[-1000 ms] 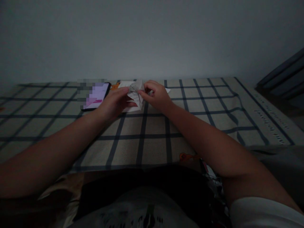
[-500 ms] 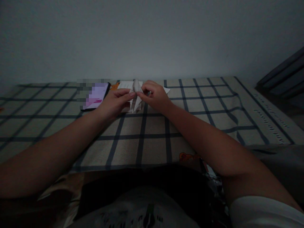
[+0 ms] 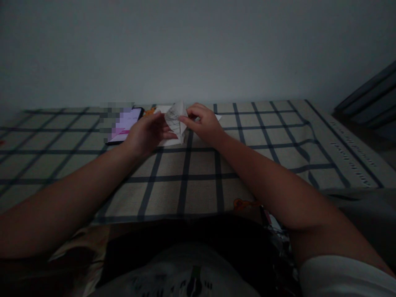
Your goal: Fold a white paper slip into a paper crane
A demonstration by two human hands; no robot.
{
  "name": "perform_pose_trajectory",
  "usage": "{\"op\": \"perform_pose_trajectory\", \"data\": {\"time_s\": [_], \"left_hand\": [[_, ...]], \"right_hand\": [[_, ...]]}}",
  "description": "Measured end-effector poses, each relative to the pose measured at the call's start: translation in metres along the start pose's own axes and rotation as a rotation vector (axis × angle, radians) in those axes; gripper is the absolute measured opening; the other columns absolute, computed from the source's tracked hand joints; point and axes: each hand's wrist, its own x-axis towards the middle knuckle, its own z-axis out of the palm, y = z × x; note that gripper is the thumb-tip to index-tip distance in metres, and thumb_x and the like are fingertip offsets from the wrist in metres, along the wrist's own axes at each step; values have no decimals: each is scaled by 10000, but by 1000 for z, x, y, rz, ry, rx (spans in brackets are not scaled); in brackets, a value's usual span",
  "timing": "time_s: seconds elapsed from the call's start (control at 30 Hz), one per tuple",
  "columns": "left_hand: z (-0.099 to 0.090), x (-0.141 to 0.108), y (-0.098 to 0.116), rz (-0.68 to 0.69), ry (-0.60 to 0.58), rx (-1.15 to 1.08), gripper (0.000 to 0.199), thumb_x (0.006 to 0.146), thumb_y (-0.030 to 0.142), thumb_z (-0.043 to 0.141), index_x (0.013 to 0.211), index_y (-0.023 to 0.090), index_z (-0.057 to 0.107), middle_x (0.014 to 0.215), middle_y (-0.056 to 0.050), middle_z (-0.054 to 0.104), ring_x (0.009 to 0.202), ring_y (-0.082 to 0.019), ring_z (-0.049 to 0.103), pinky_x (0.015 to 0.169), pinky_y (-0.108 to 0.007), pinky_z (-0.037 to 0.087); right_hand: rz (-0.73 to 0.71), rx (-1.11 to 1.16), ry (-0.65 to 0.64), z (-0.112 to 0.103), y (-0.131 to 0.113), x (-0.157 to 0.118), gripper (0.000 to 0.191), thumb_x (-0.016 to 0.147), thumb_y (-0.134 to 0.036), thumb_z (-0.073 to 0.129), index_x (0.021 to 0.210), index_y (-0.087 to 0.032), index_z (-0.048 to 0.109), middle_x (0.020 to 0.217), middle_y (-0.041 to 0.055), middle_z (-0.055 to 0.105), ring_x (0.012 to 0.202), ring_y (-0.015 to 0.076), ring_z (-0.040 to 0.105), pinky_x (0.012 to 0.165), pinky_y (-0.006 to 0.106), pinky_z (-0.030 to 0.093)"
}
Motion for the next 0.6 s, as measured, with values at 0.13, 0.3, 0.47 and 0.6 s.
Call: {"op": "perform_pose_trajectory", "data": {"time_s": [0.13,0.3,0.47,0.6], "left_hand": [[-1,-2,-1,52,-12,12,293,844,386,743,1024,158,783,1046,-89,793,931,-216,759,755,-308,647],[2,-7,0,51,11,102,413,781,483,826,1040,162,802,1044,-96,799,970,-221,754,792,-299,637],[5,-9,2,66,46,177,421,771,514,843,991,157,813,972,-85,799,929,-206,749,790,-285,627],[5,-8,1,88,65,224,389,776,508,847,942,158,813,891,-67,781,874,-189,736,782,-279,623]], "right_hand": [[20,14,8,-1,-1,0,352,935,-528,675,802,-206,626,836,22,597,830,167,560,744,308,442],[46,17,12,0,-4,0,392,922,-573,676,782,-211,622,824,24,595,825,172,547,746,313,446],[26,4,7,-1,-3,1,396,917,-564,682,756,-210,604,808,24,593,825,176,553,753,323,446],[21,11,6,-1,-2,1,384,915,-554,688,764,-210,611,823,25,602,829,173,560,790,332,465]]}}
